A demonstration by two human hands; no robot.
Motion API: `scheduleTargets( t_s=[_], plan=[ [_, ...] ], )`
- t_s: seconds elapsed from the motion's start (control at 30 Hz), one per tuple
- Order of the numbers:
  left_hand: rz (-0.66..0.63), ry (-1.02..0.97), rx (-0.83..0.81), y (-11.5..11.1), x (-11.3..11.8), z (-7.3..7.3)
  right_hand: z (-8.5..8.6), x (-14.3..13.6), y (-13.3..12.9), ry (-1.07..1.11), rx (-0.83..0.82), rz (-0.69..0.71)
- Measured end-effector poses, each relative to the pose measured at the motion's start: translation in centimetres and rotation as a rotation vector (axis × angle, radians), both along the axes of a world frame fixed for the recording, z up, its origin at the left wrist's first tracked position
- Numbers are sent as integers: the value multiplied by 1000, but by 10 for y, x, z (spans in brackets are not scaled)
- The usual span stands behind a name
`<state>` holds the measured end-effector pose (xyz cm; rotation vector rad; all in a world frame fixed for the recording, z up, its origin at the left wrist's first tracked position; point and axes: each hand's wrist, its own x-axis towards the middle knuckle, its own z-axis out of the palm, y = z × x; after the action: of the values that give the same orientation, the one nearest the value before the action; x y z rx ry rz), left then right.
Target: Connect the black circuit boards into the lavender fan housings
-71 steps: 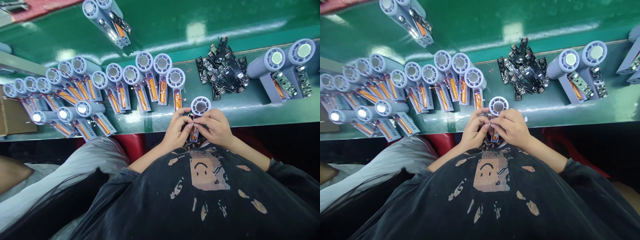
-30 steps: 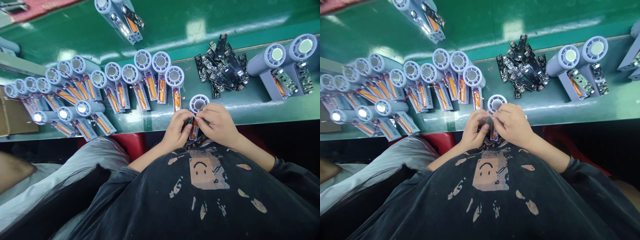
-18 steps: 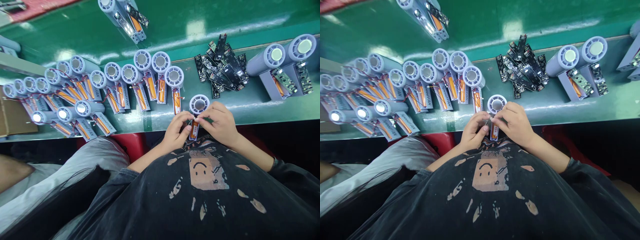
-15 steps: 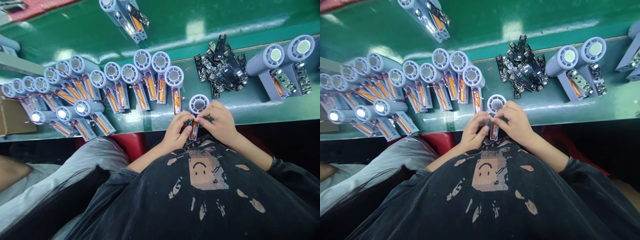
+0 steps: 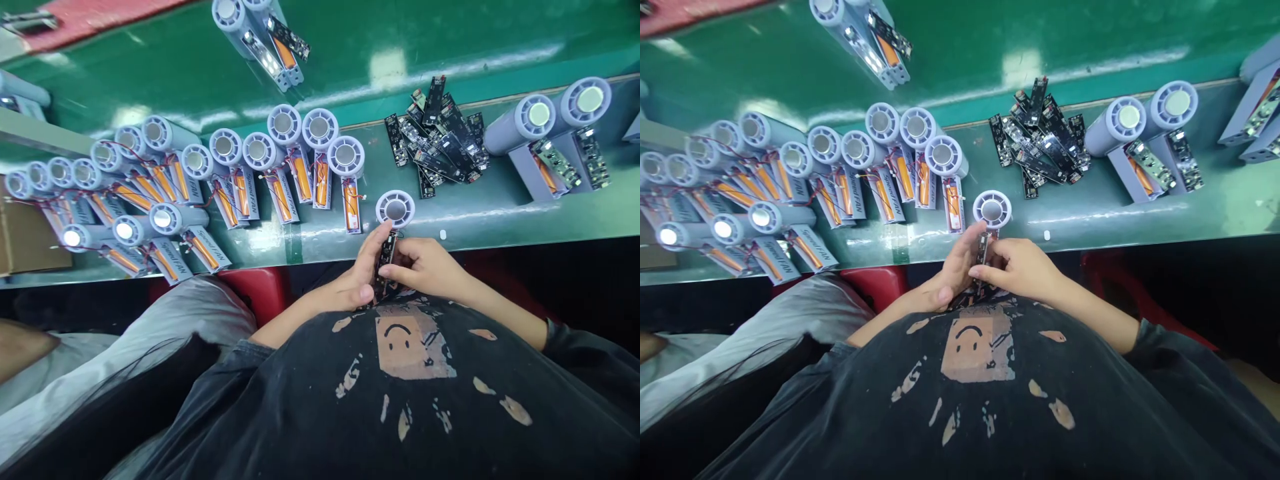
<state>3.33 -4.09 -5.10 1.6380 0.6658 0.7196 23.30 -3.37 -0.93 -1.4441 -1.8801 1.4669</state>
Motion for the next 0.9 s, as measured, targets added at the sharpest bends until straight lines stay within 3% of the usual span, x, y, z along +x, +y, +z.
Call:
scheduleTargets(
  t_s=[0.13,0.27,0.37,0.5,0.77,0.9],
  plan=[
    [41,-100,11,3,-1,4,-2,-1,-1,46,-41,-144],
    [256,79,177,20,-9,9,-2,2,-2,299,-142,-117],
    [182,239,380,31,-7,12,-1,1,-3,428,-278,-70],
    [71,316,471,37,9,12,-3,0,-5,604,-412,-117],
    [241,523,654,37,21,11,-20,16,-8,853,-751,-182],
    [251,525,731,38,16,18,-26,21,-5,870,-771,-215]
  ],
)
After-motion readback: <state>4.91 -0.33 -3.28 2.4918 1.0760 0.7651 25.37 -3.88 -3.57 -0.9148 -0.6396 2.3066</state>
